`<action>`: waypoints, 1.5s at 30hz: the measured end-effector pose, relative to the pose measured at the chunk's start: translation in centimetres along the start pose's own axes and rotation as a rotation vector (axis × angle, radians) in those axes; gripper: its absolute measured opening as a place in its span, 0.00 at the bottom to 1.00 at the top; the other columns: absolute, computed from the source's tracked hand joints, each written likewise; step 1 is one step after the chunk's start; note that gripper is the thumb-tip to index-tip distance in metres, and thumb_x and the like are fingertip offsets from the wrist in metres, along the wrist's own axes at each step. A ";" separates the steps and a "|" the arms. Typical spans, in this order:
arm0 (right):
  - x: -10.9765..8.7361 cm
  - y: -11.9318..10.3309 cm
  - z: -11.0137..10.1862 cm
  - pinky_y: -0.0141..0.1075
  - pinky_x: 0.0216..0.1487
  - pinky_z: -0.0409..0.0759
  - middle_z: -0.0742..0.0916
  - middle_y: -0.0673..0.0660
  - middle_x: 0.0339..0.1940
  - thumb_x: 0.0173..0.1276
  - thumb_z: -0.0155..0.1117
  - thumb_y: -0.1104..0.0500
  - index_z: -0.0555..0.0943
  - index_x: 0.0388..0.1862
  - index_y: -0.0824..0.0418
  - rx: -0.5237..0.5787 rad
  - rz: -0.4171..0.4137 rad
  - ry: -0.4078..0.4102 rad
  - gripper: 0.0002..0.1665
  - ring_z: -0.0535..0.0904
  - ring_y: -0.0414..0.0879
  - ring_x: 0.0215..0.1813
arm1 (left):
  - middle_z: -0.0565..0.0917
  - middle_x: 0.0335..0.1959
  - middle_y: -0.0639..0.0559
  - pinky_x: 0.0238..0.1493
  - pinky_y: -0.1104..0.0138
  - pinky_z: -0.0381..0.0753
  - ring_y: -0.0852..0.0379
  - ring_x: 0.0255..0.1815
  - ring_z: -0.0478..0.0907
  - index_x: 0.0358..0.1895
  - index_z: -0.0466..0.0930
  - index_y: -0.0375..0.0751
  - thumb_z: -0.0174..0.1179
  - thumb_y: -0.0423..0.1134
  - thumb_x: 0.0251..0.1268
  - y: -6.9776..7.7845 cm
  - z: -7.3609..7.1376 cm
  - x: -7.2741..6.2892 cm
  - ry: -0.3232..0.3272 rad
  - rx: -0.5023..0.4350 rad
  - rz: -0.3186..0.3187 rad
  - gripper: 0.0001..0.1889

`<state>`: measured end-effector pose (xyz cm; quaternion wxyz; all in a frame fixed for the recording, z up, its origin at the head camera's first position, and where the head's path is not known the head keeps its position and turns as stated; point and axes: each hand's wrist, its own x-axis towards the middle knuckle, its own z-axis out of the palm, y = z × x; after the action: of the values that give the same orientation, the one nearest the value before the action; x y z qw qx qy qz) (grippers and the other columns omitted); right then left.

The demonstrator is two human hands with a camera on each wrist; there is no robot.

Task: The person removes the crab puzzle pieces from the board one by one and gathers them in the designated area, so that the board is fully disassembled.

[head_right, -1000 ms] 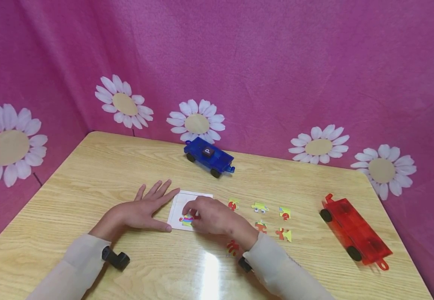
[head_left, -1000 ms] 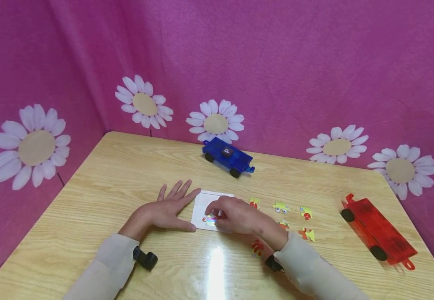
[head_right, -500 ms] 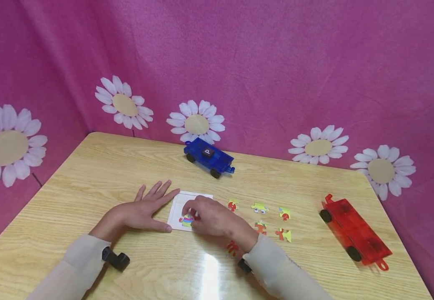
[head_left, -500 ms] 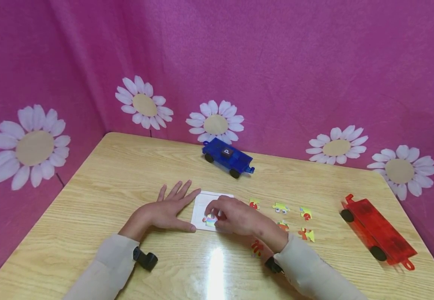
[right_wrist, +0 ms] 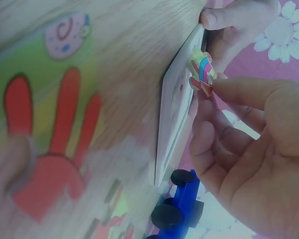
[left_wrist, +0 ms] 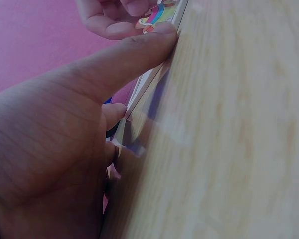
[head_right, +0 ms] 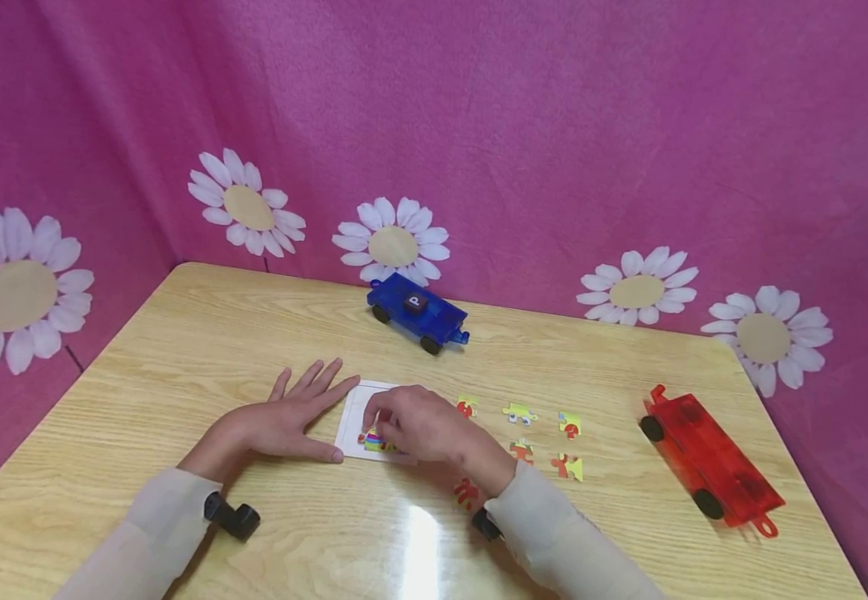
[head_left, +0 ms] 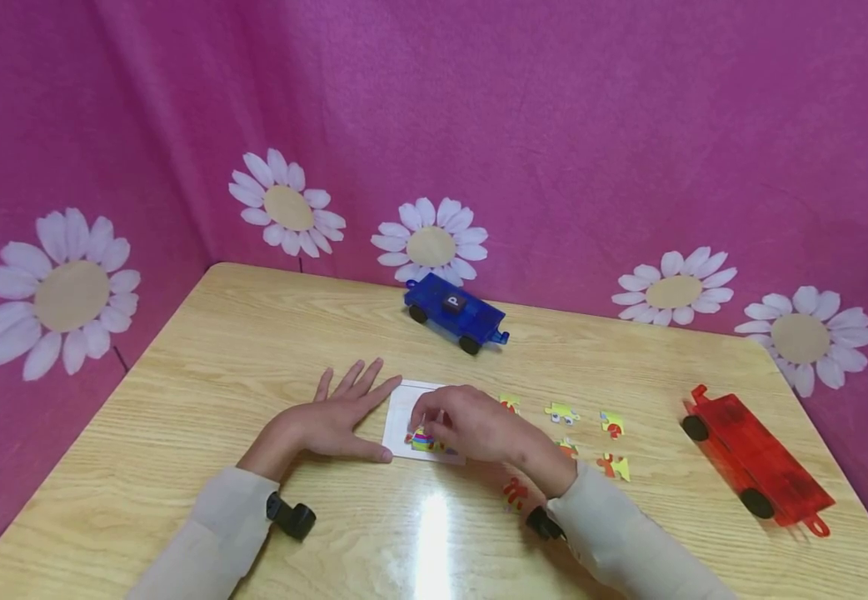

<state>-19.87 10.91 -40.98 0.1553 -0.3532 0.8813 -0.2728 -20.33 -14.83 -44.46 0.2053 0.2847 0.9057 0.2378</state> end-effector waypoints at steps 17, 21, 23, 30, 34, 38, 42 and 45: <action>-1.2 0.0 -1.2 0.36 0.37 0.80 0.86 0.45 0.35 0.76 0.60 0.67 0.86 0.45 0.55 0.048 0.011 0.047 0.10 0.79 0.39 0.35 | 0.31 0.85 0.45 0.73 0.39 0.19 0.42 0.83 0.23 0.86 0.43 0.54 0.65 0.69 0.61 0.0 -0.2 0.0 -0.005 -0.007 -0.009 0.57; -3.1 0.3 -1.8 0.35 0.37 0.81 0.86 0.45 0.35 0.77 0.60 0.66 0.85 0.46 0.55 0.068 0.010 0.064 0.09 0.80 0.39 0.35 | 0.31 0.85 0.46 0.73 0.40 0.19 0.43 0.83 0.23 0.86 0.43 0.54 0.65 0.69 0.61 -0.1 -0.1 0.0 -0.004 -0.006 -0.008 0.57; -4.4 0.6 -2.0 0.35 0.37 0.81 0.86 0.45 0.35 0.77 0.60 0.65 0.85 0.46 0.55 0.095 0.015 0.075 0.08 0.81 0.40 0.35 | 0.31 0.85 0.45 0.73 0.39 0.19 0.42 0.83 0.23 0.86 0.43 0.54 0.65 0.69 0.61 -0.1 -0.1 0.0 -0.004 -0.009 -0.004 0.57; -9.1 1.8 -3.0 0.35 0.36 0.81 0.85 0.43 0.36 0.78 0.62 0.63 0.84 0.43 0.51 0.107 0.107 0.090 0.07 0.81 0.40 0.37 | 0.31 0.85 0.46 0.73 0.40 0.18 0.43 0.83 0.22 0.86 0.43 0.54 0.66 0.69 0.60 0.0 -0.1 0.1 -0.006 -0.013 -0.014 0.58; -11.2 2.8 -3.5 0.35 0.38 0.81 0.85 0.42 0.36 0.76 0.64 0.62 0.85 0.43 0.50 0.095 0.134 0.089 0.07 0.81 0.39 0.37 | 0.32 0.85 0.45 0.73 0.40 0.18 0.42 0.83 0.23 0.86 0.44 0.53 0.67 0.68 0.60 0.0 0.0 0.0 -0.002 -0.017 -0.013 0.57; -12.8 3.9 -3.6 0.34 0.37 0.81 0.86 0.42 0.38 0.75 0.65 0.64 0.86 0.42 0.52 0.141 0.143 0.067 0.07 0.81 0.40 0.37 | 0.32 0.85 0.45 0.73 0.40 0.17 0.42 0.83 0.24 0.86 0.44 0.53 0.66 0.68 0.60 0.1 0.0 0.0 0.000 -0.015 -0.011 0.57; -14.1 4.7 -3.7 0.33 0.36 0.80 0.86 0.43 0.38 0.75 0.65 0.65 0.85 0.42 0.52 0.173 0.158 0.036 0.08 0.81 0.40 0.38 | 0.32 0.85 0.45 0.73 0.40 0.18 0.42 0.83 0.24 0.86 0.44 0.53 0.66 0.68 0.60 0.1 0.0 0.0 -0.001 -0.014 -0.011 0.57; -14.8 5.4 -3.8 0.33 0.35 0.79 0.87 0.43 0.38 0.75 0.64 0.66 0.85 0.42 0.52 0.189 0.137 0.010 0.08 0.80 0.40 0.38 | 0.32 0.85 0.45 0.73 0.39 0.18 0.42 0.83 0.24 0.86 0.44 0.53 0.66 0.68 0.60 0.1 0.0 0.0 0.001 -0.015 -0.009 0.57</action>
<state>-14.08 26.03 -39.92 0.2018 -0.2744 0.8745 -0.3452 -20.32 -14.78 -44.43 0.2084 0.2790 0.9051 0.2440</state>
